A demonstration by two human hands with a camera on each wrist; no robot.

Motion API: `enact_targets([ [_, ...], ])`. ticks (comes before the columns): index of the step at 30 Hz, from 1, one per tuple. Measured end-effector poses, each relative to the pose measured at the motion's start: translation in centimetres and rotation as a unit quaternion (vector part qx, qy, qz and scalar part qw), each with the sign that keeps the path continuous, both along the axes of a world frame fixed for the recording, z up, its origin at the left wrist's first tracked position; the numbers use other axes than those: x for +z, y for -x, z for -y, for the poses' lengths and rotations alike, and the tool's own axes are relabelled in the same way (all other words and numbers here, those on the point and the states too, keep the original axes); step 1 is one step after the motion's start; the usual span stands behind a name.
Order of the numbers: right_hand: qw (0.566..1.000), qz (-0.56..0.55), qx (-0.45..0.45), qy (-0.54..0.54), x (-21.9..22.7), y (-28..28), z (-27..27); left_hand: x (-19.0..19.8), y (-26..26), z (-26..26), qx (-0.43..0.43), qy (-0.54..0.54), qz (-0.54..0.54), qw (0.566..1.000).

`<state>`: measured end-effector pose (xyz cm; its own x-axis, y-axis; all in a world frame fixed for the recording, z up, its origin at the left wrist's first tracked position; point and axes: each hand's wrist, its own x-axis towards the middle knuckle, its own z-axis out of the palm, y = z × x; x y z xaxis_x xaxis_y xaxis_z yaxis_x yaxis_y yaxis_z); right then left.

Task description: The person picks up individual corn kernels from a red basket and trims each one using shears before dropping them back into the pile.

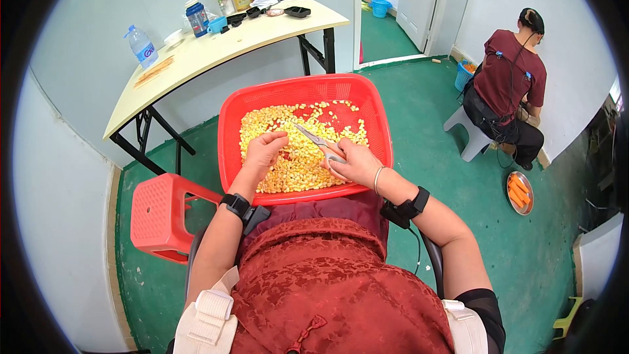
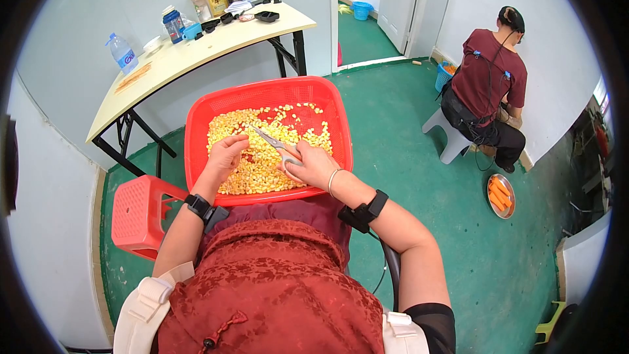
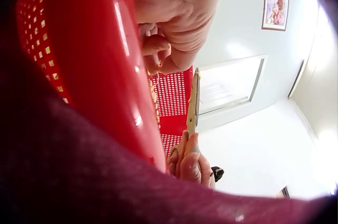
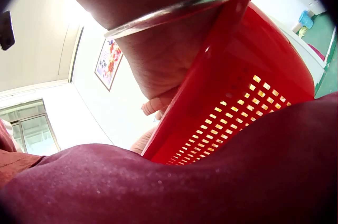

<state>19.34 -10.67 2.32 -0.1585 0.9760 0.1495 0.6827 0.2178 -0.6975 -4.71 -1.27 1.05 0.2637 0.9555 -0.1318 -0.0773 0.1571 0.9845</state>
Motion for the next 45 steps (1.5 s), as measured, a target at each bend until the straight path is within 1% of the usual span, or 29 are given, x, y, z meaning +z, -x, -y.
enact_targets([
  [5,1.0,0.011,0.001,0.0,-0.3,0.0,-0.2,-0.1,0.1,-0.2,-0.016,0.018,0.032,0.999],
  [8,1.0,-0.001,0.005,0.009,-0.4,0.0,-0.2,0.1,0.1,-0.1,-0.024,0.022,0.045,0.998],
  [11,0.999,0.026,-0.002,0.039,0.1,0.1,0.0,0.4,0.0,0.2,-0.027,0.019,0.059,0.998],
  [17,0.997,0.061,-0.007,0.043,-1.0,0.2,-0.2,0.9,-0.2,0.6,-0.034,0.023,0.077,0.996],
  [21,0.994,0.088,0.005,0.057,0.9,0.5,0.6,0.5,0.0,0.2,-0.041,0.025,0.088,0.995],
  [26,0.991,0.123,0.002,0.052,1.0,0.8,0.8,0.3,0.1,0.1,-0.039,0.024,0.087,0.995],
  [30,0.991,0.122,-0.001,0.057,0.9,0.8,0.7,0.7,0.0,0.5,-0.036,0.032,0.091,0.995],
  [36,0.991,0.12,0.009,0.054,0.8,0.6,0.6,0.5,0.1,0.3,-0.046,0.017,0.099,0.994],
  [38,0.99,0.122,0.013,0.065,1.3,0.7,0.8,0.6,0.0,0.4,-0.043,0.012,0.095,0.994],
  [45,0.989,0.131,0.018,0.072,0.8,0.6,0.5,0.4,-0.1,0.3,-0.049,-0.012,0.072,0.996],
])
